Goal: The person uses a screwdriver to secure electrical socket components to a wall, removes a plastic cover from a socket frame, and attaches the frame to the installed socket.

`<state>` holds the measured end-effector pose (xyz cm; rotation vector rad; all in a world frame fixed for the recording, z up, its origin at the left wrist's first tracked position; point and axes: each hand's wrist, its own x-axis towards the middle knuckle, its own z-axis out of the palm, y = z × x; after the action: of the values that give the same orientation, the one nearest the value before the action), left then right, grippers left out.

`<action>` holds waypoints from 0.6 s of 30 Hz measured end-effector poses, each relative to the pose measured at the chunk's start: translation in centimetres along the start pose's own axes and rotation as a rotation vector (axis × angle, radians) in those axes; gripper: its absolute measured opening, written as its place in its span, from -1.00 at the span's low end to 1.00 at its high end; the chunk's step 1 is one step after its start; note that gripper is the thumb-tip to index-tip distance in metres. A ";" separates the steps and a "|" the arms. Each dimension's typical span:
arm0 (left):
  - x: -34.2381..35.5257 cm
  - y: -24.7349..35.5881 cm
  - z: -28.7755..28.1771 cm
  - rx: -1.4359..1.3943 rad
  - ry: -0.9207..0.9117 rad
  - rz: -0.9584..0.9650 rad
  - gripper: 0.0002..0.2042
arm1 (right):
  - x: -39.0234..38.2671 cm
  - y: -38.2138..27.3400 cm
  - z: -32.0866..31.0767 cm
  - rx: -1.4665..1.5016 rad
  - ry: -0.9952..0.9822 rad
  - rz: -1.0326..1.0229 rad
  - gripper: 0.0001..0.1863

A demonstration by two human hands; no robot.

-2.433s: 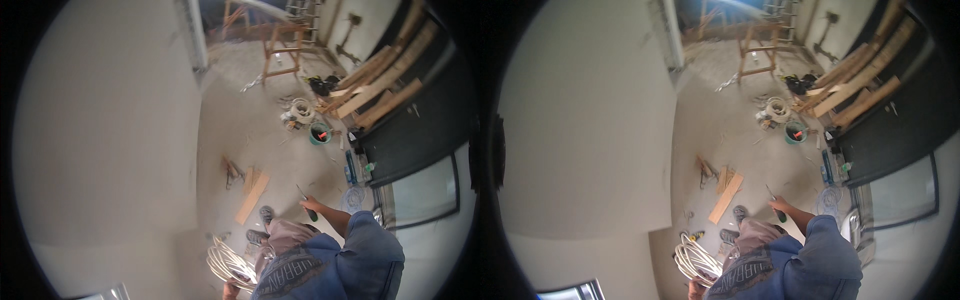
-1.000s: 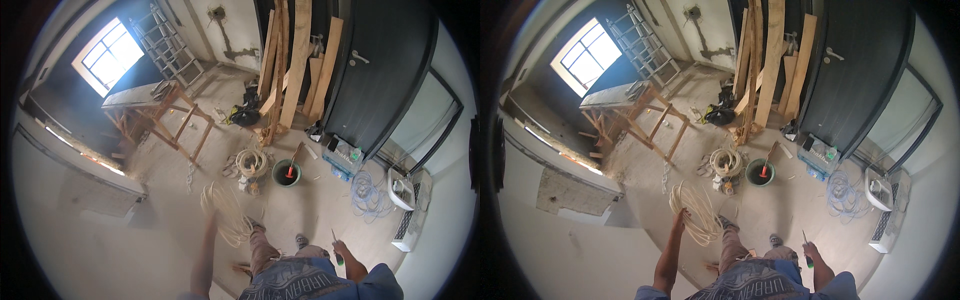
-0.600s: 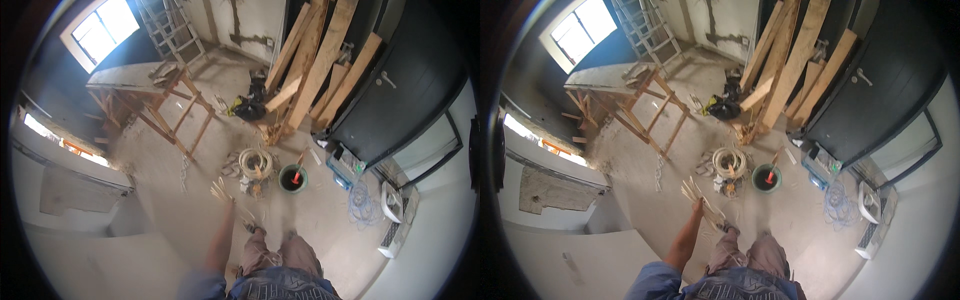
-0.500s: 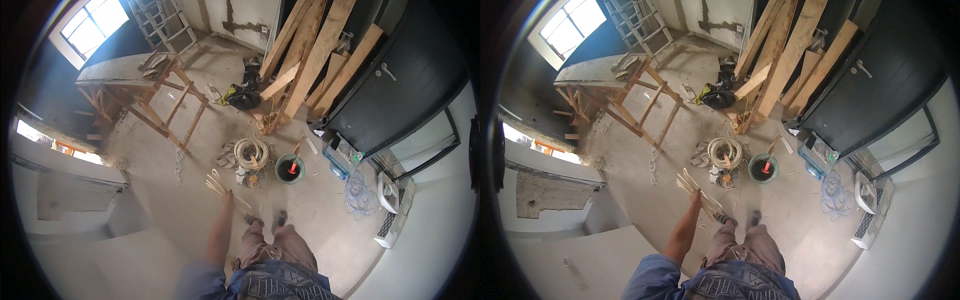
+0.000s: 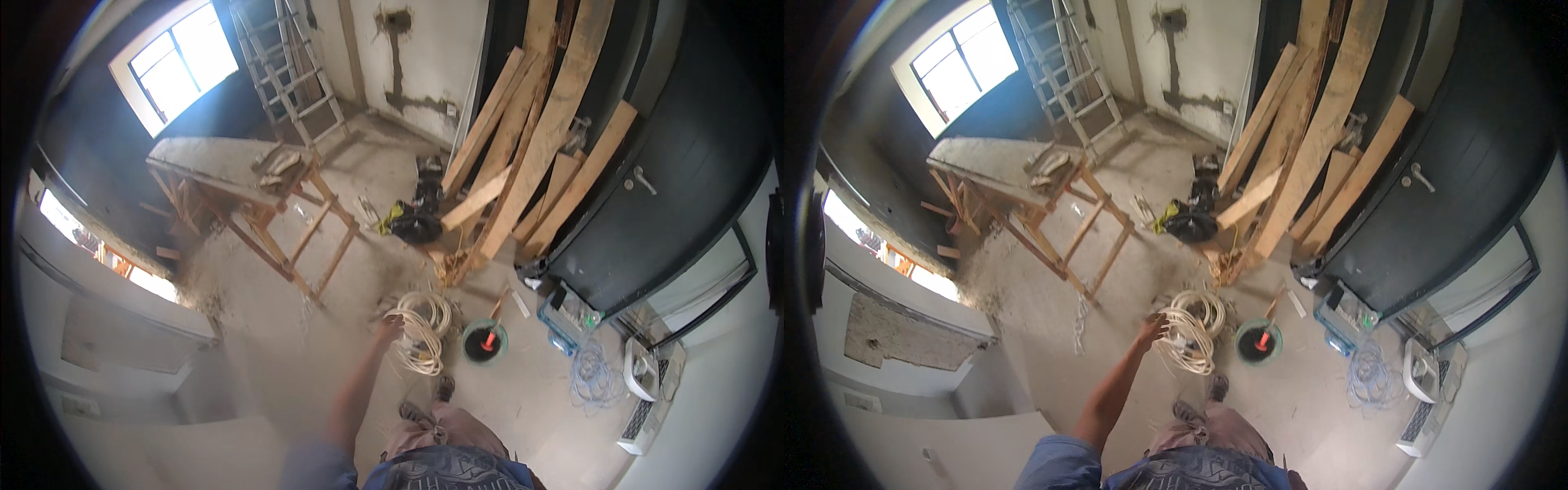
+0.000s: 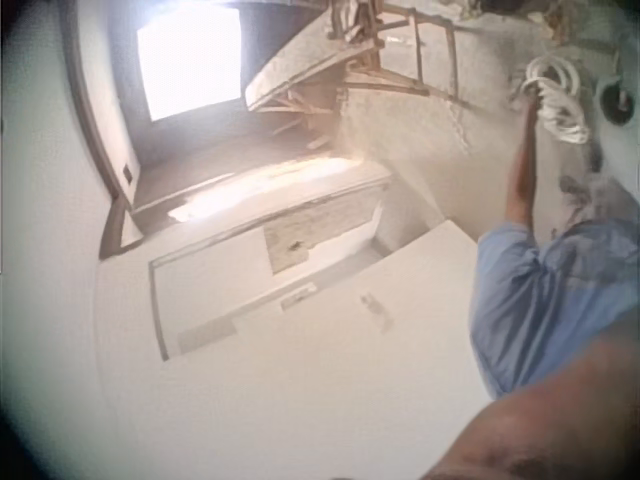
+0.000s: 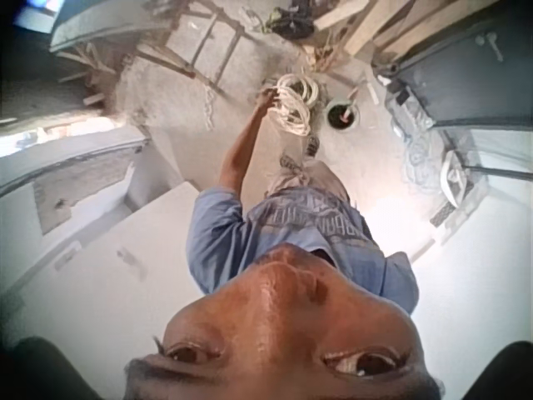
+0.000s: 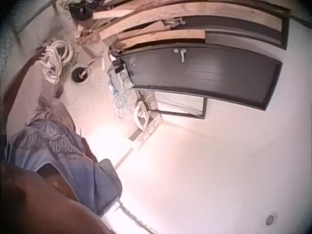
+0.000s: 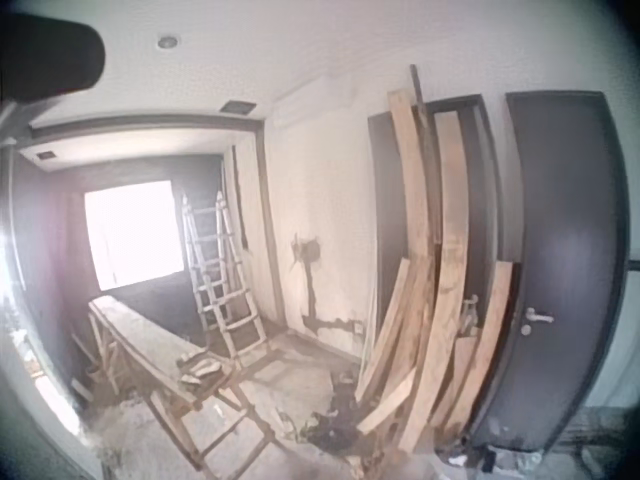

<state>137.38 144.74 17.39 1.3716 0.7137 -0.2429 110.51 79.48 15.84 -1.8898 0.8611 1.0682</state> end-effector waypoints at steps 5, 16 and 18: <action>0.7 4.7 -4.6 0.103 0.191 0.260 -0.53 | 9.6 -10.0 0.2 -0.361 -0.071 -0.347 -0.49; -20.5 -20.2 -20.0 0.287 0.221 -0.503 -0.53 | 6.1 -33.0 7.8 0.243 -0.003 -0.398 -0.72; -24.2 -20.1 -21.3 0.461 0.116 -0.578 -0.58 | 4.9 -32.4 10.2 0.261 0.026 -0.330 -0.70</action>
<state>100.80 154.72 14.87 1.5919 1.1973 -0.8311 135.91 102.47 17.70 -1.7510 0.6393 0.6969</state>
